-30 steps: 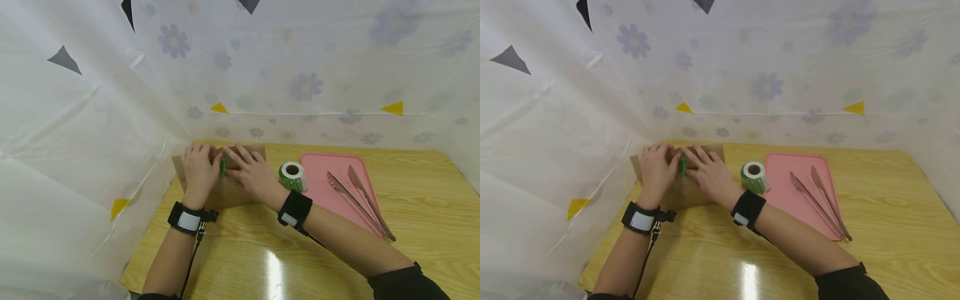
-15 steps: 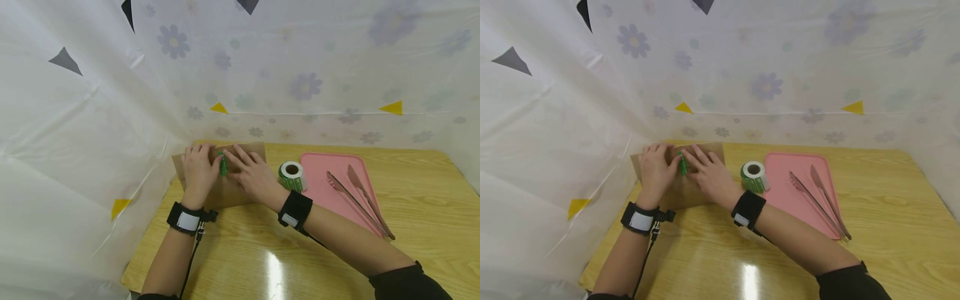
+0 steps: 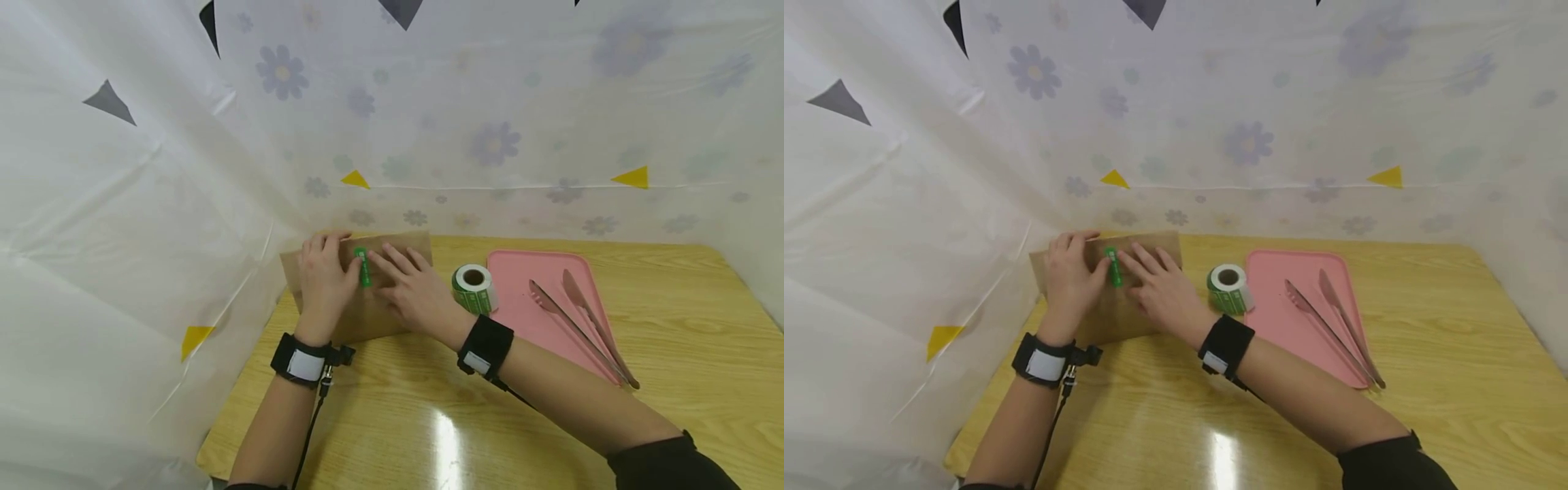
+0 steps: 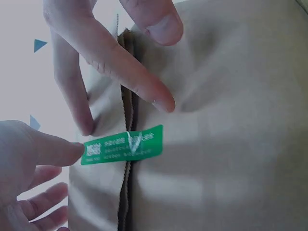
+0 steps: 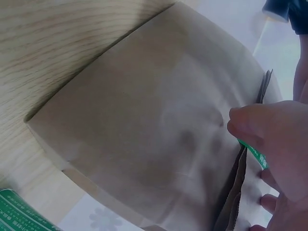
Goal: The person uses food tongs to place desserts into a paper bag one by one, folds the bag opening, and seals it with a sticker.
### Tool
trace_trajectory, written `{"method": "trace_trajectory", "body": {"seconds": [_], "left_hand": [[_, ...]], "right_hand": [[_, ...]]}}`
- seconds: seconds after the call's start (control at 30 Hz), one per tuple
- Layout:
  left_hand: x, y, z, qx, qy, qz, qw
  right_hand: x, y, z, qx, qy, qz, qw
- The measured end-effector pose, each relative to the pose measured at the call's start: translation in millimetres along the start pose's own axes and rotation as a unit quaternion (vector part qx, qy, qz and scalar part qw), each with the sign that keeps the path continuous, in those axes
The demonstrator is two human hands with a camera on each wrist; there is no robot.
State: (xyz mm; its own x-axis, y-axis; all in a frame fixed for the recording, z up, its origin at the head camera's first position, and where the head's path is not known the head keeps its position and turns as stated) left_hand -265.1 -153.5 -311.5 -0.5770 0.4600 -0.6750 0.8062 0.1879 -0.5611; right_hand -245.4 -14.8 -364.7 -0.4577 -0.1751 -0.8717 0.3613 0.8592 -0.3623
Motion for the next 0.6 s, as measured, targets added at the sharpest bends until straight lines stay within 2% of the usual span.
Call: {"method": "trace_trajectory", "body": {"seconds": [0.23, 0.6], "left_hand": [[-1.6, 4.4, -13.9, 0.049, 0.036, -0.021, 0.9979], [6.7, 16.8, -30.0, 0.089, 0.054, 0.01, 0.9945]], "right_hand": [[0.3, 6, -2, 0.007, -0.012, 0.013, 1.0], [-10.4, 12, -4, 0.023, -0.033, -0.001, 0.999]]}}
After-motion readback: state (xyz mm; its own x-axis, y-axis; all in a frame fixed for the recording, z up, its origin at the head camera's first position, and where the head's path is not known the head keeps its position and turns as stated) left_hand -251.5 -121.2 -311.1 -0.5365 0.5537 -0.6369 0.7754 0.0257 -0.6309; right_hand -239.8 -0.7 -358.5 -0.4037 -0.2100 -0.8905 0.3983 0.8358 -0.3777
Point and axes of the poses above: each hand's wrist, its own y-axis away from the middle knuckle, its own x-axis out of the palm, z = x × y, the point moved 8 cm from there along -y, towards the middle knuckle, and after that the axes turned 12 degrees about -x, right-handed, at the moved point
